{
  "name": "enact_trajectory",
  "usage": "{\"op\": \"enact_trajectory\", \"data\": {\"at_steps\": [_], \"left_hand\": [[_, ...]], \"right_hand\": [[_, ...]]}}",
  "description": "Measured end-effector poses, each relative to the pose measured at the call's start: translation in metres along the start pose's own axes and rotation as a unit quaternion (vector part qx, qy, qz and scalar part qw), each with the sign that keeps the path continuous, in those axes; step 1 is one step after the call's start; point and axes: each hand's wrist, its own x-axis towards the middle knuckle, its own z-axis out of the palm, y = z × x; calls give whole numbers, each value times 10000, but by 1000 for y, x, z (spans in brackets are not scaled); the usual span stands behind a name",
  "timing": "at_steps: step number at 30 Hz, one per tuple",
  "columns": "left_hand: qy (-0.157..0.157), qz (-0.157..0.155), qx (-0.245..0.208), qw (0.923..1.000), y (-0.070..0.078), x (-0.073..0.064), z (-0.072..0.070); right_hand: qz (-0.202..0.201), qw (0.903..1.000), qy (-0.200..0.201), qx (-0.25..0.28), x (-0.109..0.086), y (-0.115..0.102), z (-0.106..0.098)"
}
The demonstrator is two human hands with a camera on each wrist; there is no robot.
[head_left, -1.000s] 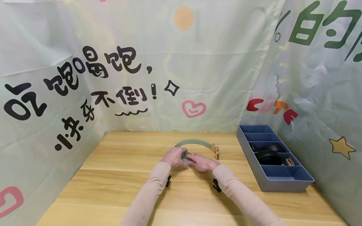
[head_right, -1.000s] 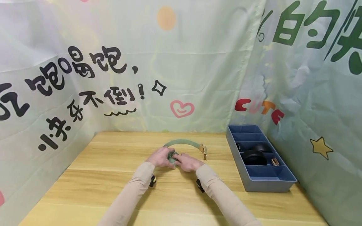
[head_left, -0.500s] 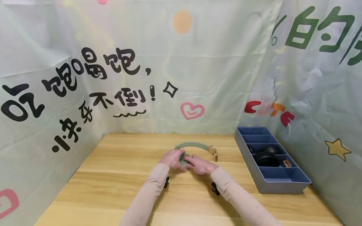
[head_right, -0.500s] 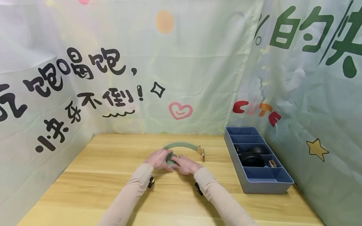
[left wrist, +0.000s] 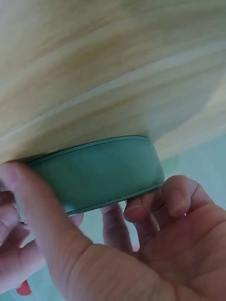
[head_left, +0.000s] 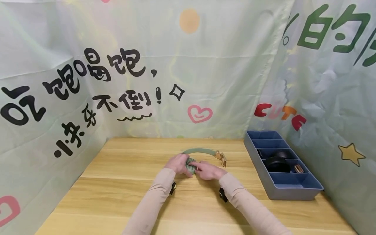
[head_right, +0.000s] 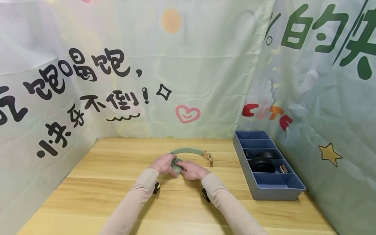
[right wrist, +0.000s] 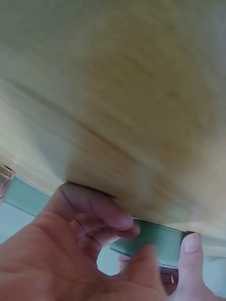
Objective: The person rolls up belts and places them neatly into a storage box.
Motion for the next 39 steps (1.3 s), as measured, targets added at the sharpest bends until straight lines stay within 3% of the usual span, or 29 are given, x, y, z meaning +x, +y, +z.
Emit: {"op": "enact_trajectory", "data": {"at_steps": [4, 8, 11, 15, 19, 22, 25, 28, 31, 35, 39], "left_hand": [[-40, 165, 24, 9999, -3, 0, 2], [-495, 520, -284, 9970, -7, 0, 1], [-758, 609, -520, 9939, -7, 0, -1], [-492, 433, -507, 9966, -3, 2, 0], [-71, 104, -181, 9998, 1, 2, 3], [72, 86, 87, 9999, 2, 0, 4], [-33, 404, 189, 9990, -1, -3, 2], [-374, 648, 120, 9971, -7, -4, -2], [-521, 458, 109, 9975, -8, -4, -5], [-289, 46, 316, 9991, -3, -4, -7], [-88, 7, 399, 9992, -2, -5, -7]], "right_hand": [[47, 9999, 0, -117, 1, -1, 2], [158, 9998, -120, -80, 1, 0, 2], [306, 9993, -235, -10, 0, 0, 1], [355, 9993, -151, -18, 0, 0, 1], [300, 9995, -57, 36, 1, 1, 2], [260, 9996, -71, 68, 0, 0, 4], [170, 9998, -61, 5, 0, 0, 7], [144, 9999, -54, -20, -1, 0, 9], [195, 9998, -42, 22, -1, 0, 10], [301, 9995, -9, 18, -1, 0, 8], [356, 9994, 23, -36, 1, 0, 8]]}}
